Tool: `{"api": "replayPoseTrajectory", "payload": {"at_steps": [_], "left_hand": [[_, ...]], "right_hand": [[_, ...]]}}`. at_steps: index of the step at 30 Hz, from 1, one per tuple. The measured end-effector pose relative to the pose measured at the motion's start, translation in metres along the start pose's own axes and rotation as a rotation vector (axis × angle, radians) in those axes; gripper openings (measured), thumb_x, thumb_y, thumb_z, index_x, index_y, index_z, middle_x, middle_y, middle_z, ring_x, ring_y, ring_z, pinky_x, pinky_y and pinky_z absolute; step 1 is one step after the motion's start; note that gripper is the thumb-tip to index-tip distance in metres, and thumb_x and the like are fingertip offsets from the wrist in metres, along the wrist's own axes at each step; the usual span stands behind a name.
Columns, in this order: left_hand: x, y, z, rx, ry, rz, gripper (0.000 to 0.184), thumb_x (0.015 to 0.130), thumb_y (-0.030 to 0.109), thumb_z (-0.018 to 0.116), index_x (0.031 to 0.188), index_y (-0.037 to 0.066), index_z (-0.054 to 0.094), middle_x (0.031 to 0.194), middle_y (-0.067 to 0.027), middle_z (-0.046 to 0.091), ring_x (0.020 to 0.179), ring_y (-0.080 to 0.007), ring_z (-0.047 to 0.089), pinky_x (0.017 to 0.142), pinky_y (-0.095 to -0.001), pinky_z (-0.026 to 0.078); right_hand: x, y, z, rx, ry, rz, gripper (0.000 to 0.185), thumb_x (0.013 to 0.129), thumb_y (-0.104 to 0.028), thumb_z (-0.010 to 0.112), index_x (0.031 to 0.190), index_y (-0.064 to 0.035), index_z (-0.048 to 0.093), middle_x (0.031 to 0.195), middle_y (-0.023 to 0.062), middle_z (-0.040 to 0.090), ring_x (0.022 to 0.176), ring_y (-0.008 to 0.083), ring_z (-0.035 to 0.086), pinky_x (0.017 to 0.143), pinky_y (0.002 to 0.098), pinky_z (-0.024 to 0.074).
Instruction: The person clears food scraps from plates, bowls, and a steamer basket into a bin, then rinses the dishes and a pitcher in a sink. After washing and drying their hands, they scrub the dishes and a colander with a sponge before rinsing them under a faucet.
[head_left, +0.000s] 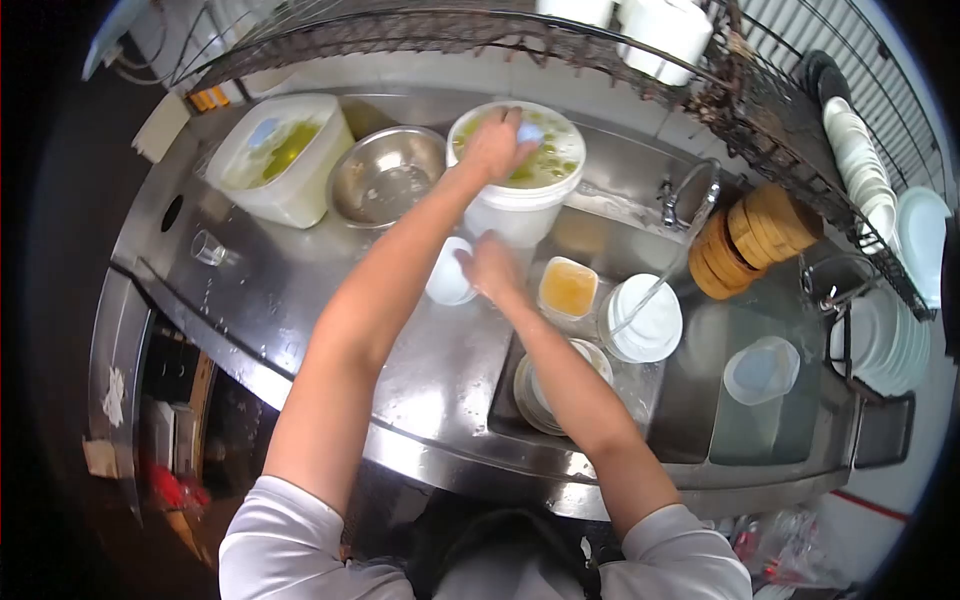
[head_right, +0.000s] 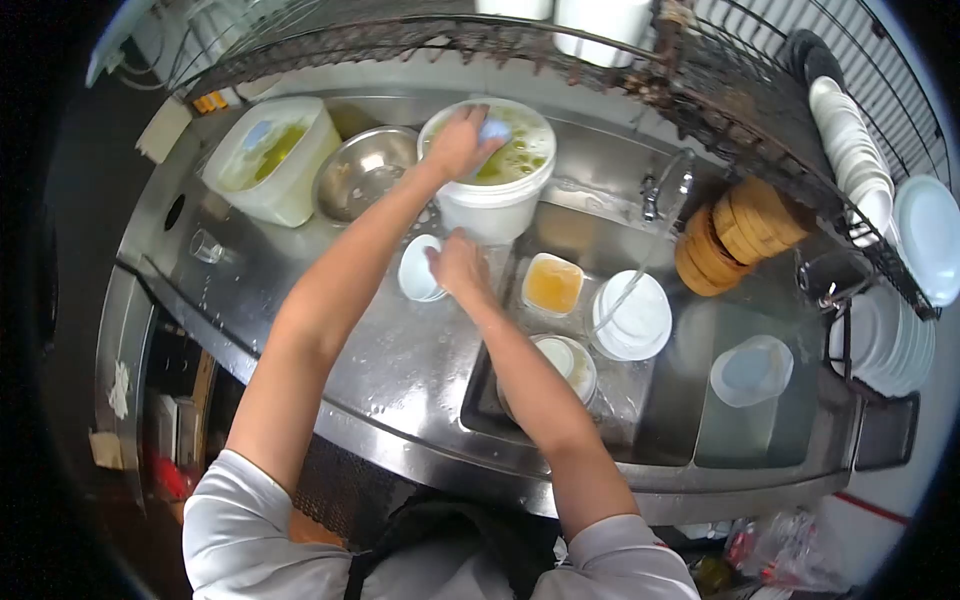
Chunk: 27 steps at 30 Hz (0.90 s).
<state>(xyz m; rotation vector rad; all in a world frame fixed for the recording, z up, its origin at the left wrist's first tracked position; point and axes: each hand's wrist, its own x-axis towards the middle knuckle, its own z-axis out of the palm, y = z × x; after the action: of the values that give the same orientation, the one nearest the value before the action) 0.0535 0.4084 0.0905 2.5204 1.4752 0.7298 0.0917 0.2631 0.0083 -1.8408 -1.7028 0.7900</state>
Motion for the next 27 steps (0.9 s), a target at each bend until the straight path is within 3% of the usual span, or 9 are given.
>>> {"api": "replayPoseTrajectory", "payload": {"at_steps": [6, 8, 11, 14, 16, 18, 21, 25, 27], "left_hand": [[0.031, -0.015, 0.061, 0.217, -0.656, 0.090, 0.052, 0.084, 0.035, 0.052, 0.129, 0.010, 0.045, 0.134, -0.0244, 0.042, 0.125, -0.0382, 0.040, 0.102, -0.0424, 0.035], [0.032, -0.011, 0.045, 0.185, -0.959, 0.065, 0.051, 0.082, 0.033, 0.053, 0.126, 0.010, 0.049, 0.133, -0.0234, 0.044, 0.125, -0.0361, 0.040, 0.103, -0.0421, 0.034], [0.021, 0.027, -0.001, 0.046, -0.746, -0.112, 0.054, 0.078, 0.036, 0.054, 0.127, 0.014, 0.051, 0.131, -0.0219, 0.047, 0.123, -0.0346, 0.043, 0.104, -0.0416, 0.033], [0.012, 0.011, 0.032, 0.099, -0.235, 0.174, 0.059, 0.074, 0.043, 0.057, 0.122, 0.008, 0.056, 0.123, -0.0209, 0.055, 0.114, -0.0341, 0.052, 0.096, -0.0401, 0.041], [0.013, -0.015, 0.053, 0.104, -0.258, 0.297, 0.056, 0.074, 0.041, 0.057, 0.119, 0.006, 0.057, 0.117, -0.0194, 0.059, 0.106, -0.0359, 0.057, 0.093, -0.0409, 0.044], [0.025, -0.006, 0.038, 0.121, -0.706, 0.102, 0.064, 0.076, 0.041, 0.057, 0.134, 0.018, 0.043, 0.130, -0.0232, 0.047, 0.119, -0.0351, 0.047, 0.102, -0.0446, 0.036], [0.012, 0.022, 0.016, 0.272, -0.532, -0.122, 0.055, 0.078, 0.036, 0.058, 0.127, 0.012, 0.049, 0.115, -0.0182, 0.060, 0.103, -0.0343, 0.060, 0.090, -0.0435, 0.046], [-0.003, 0.032, 0.006, 0.362, -0.193, -0.201, 0.048, 0.082, 0.028, 0.053, 0.128, 0.015, 0.049, 0.133, -0.0209, 0.045, 0.115, -0.0359, 0.052, 0.091, -0.0478, 0.045], [0.009, 0.011, 0.022, 0.377, -0.357, -0.303, 0.048, 0.085, 0.028, 0.049, 0.131, 0.016, 0.046, 0.140, -0.0198, 0.037, 0.120, -0.0376, 0.048, 0.093, -0.0487, 0.043]], "right_hand": [[-0.036, 0.141, -0.015, 0.794, 0.114, 0.275, 0.022, 0.085, -0.022, 0.060, 0.094, -0.0025, 0.054, 0.081, 0.0166, 0.062, 0.065, 0.0275, 0.061, 0.062, 0.0333, 0.0501], [-0.073, 0.237, -0.002, -0.189, 0.244, 0.170, 0.034, 0.079, -0.020, 0.062, 0.109, -0.0044, 0.055, 0.093, 0.0181, 0.064, 0.089, 0.0369, 0.062, 0.078, 0.0429, 0.0501], [-0.124, 0.313, 0.034, -0.390, -0.133, 0.391, 0.044, 0.080, -0.020, 0.058, 0.118, -0.0012, 0.048, 0.104, 0.0236, 0.061, 0.098, 0.0390, 0.059, 0.082, 0.0461, 0.0483], [-0.136, 0.373, 0.079, -0.341, 0.016, 0.386, 0.033, 0.077, -0.012, 0.056, 0.107, 0.0006, 0.055, 0.099, 0.0257, 0.061, 0.094, 0.0394, 0.060, 0.081, 0.0469, 0.0481], [-0.146, 0.330, 0.053, -0.272, -0.028, 0.374, 0.026, 0.074, -0.010, 0.056, 0.097, 0.0018, 0.058, 0.092, 0.0253, 0.063, 0.087, 0.0392, 0.062, 0.078, 0.0470, 0.0491], [-0.140, 0.319, 0.050, -0.292, -0.022, 0.283, 0.020, 0.074, -0.008, 0.055, 0.091, 0.0008, 0.059, 0.085, 0.0251, 0.063, 0.082, 0.0405, 0.062, 0.075, 0.0488, 0.0487], [-0.136, 0.318, 0.046, -0.353, -0.046, 0.195, 0.015, 0.074, -0.005, 0.055, 0.088, -0.0009, 0.061, 0.080, 0.0262, 0.062, 0.081, 0.0425, 0.061, 0.074, 0.0503, 0.0477], [-0.146, 0.309, 0.032, -0.384, -0.130, 0.089, 0.015, 0.074, -0.004, 0.054, 0.087, -0.0011, 0.061, 0.079, 0.0258, 0.062, 0.081, 0.0425, 0.060, 0.074, 0.0506, 0.0475], [-0.151, 0.313, 0.026, -0.352, -0.096, 0.017, 0.015, 0.074, -0.005, 0.055, 0.087, -0.0014, 0.060, 0.078, 0.0253, 0.062, 0.080, 0.0424, 0.060, 0.074, 0.0508, 0.0477]]}}
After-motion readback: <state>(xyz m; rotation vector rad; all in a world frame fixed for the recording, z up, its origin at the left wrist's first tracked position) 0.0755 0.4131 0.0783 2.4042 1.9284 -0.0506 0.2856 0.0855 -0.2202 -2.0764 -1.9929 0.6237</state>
